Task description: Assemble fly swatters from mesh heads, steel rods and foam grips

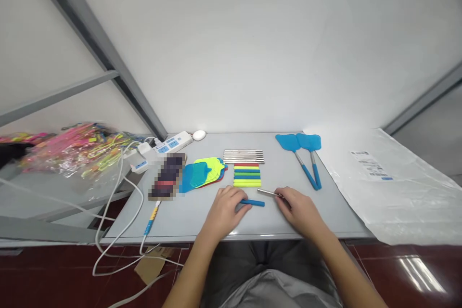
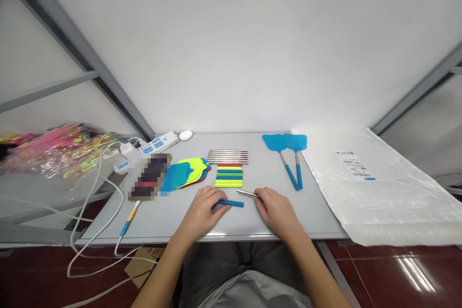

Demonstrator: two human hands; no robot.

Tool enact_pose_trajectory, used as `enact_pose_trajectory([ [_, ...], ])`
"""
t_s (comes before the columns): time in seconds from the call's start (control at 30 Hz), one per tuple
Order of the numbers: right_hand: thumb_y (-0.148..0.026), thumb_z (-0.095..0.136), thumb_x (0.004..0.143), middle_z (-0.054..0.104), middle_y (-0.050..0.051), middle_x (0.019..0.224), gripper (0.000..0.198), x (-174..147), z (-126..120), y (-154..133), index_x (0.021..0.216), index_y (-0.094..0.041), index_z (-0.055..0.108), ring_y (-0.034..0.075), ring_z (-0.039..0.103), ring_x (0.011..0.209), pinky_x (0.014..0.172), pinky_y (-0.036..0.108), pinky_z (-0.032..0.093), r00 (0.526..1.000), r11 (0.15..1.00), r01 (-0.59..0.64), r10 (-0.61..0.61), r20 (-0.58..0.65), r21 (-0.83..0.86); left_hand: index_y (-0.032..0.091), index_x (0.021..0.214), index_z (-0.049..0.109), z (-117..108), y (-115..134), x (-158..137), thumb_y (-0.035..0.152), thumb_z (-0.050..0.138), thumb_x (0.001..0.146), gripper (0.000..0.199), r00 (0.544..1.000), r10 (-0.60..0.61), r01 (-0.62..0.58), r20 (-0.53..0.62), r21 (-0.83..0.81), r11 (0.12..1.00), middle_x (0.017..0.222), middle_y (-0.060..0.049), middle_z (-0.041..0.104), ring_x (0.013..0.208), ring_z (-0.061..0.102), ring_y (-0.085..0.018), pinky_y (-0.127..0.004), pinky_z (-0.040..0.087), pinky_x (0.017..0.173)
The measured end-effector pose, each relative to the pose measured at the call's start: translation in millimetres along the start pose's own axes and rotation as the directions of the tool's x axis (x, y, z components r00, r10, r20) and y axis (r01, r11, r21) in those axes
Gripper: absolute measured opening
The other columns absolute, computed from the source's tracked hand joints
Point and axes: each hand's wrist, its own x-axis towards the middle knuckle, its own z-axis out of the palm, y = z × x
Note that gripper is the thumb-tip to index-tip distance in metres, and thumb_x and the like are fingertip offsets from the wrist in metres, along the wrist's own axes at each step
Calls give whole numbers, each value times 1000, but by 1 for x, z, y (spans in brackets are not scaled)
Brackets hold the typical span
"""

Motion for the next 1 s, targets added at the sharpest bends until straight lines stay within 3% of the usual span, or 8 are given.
enact_pose_trajectory([
  [0.13,-27,45,97,63,6,93,17,-18,3,4,106,-23,59,22,59,90,75,32,46,994,994,-50,40,-98,-100,24,94,60,0,-2,1,30,58,92,7,1000,-3,3,1,-19,1000,96,-1,66,93,54,-21,-36,37,83],
  [0.47,-26,47,97,64,6,96,15,-17,-6,7,102,-24,61,22,57,91,75,35,46,998,997,9,-14,-63,-82,24,98,62,1,-5,6,35,43,98,22,999,-44,44,10,-7,999,96,-2,65,93,56,-20,-36,38,83],
  [1.0,-24,45,98,63,6,92,15,-13,-1,7,101,-22,60,22,56,88,75,35,45,996,996,85,-85,-4,-21,22,87,60,9,8,14,31,33,101,32,984,-176,176,14,-20,984,83,-1,65,80,58,-19,-34,36,80],
])
